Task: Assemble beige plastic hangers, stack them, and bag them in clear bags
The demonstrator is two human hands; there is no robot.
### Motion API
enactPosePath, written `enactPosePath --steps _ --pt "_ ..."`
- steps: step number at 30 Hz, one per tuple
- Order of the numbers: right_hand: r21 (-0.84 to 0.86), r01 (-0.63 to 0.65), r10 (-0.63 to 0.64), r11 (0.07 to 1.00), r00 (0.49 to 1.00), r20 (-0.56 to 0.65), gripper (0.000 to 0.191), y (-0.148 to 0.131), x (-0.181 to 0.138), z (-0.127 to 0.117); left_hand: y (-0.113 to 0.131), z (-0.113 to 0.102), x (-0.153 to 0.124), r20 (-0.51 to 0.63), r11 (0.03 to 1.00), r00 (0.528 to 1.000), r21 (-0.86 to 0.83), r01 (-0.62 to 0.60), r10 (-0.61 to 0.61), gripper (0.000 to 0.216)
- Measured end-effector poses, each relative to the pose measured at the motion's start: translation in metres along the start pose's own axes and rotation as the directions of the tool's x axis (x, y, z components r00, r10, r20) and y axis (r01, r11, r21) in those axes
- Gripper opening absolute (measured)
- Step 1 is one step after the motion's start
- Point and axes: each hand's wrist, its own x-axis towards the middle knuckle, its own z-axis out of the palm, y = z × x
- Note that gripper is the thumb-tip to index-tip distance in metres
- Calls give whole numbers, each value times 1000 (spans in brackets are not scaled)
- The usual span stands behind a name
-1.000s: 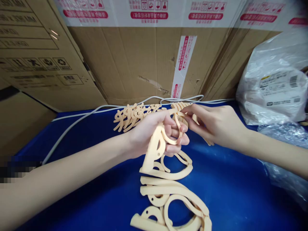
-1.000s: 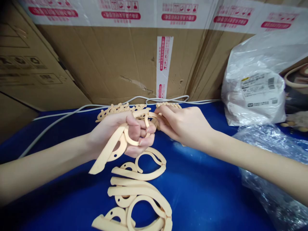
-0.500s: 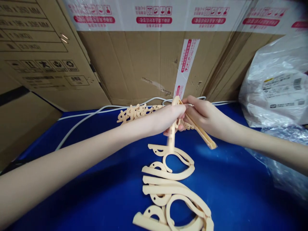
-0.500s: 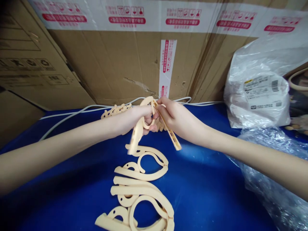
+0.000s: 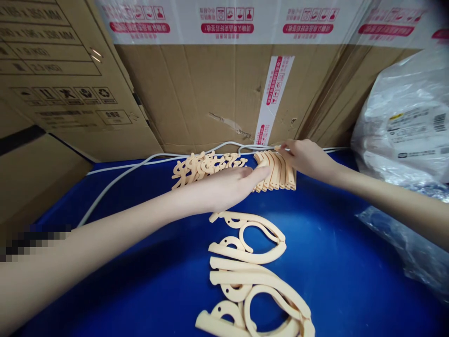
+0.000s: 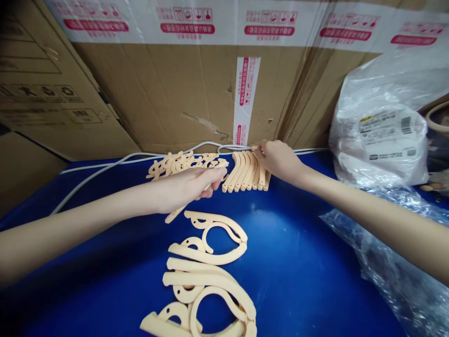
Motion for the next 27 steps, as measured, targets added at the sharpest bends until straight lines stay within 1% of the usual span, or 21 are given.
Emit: enactPosePath --steps 3,5,8,10,12,15,16,17,18,19,20,21,22,24,26,27 --pt "-17 -26 26 1000 1000 2 40 -7 1 0 -4 4 -6 -39 1000 999 -16 -9 9 56" --pt "5 -21 21 1000 1000 0 39 -9 2 0 -5 6 -10 -63 1000 998 -30 2 -4 58" --pt "117 -14 14 993 1000 7 38 -9 4 -1 -4 6 -12 -41 998 999 -60 31 -33 60" --pt "204 -26 18 979 999 38 38 -6 5 -2 -4 6 -10 -19 995 999 -93 42 -44 59" --pt "249 -45 30 967 998 61 38 -4 6 -4 -4 6 -7 -14 990 998 -128 58 -60 59" --pt "275 -34 24 961 999 39 38 -7 1 -12 -6 5 -2 -54 975 995 -212 66 -79 58" --pt "323 -14 8 946 1000 20 39 -11 -3 -16 -6 4 0 -81 969 994 -240 52 -74 57" --pt "398 11 -17 918 1000 10 42 -16 -9 -20 -4 3 1 -105 965 992 -259 37 -67 54" --pt "510 43 -57 859 998 12 46 -24 -16 -25 -2 1 3 -128 963 990 -268 28 -65 52" --pt "643 57 -105 764 994 37 53 -32 -23 -30 1 -2 5 -137 964 988 -265 31 -69 50" --pt "742 63 -185 667 979 83 59 -40 -30 -35 5 -6 6 -132 965 988 -260 47 -84 49" --pt "795 57 -268 604 954 135 61 -48 -37 -40 10 -9 8 -123 963 987 -260 66 -101 47" --pt "830 52 -314 556 937 152 61 -54 -41 -43 14 -13 9 -110 959 988 -271 78 -112 44" --pt "873 27 -320 487 935 149 59 -61 -45 -49 21 -20 9 -100 941 987 -327 84 -122 41" --pt "887 30 -280 461 953 114 53 -60 -43 -51 25 -26 8 -106 914 987 -399 70 -122 42" --pt "885 45 -268 464 959 92 49 -58 -41 -52 26 -29 7 -116 900 986 -432 61 -122 42"
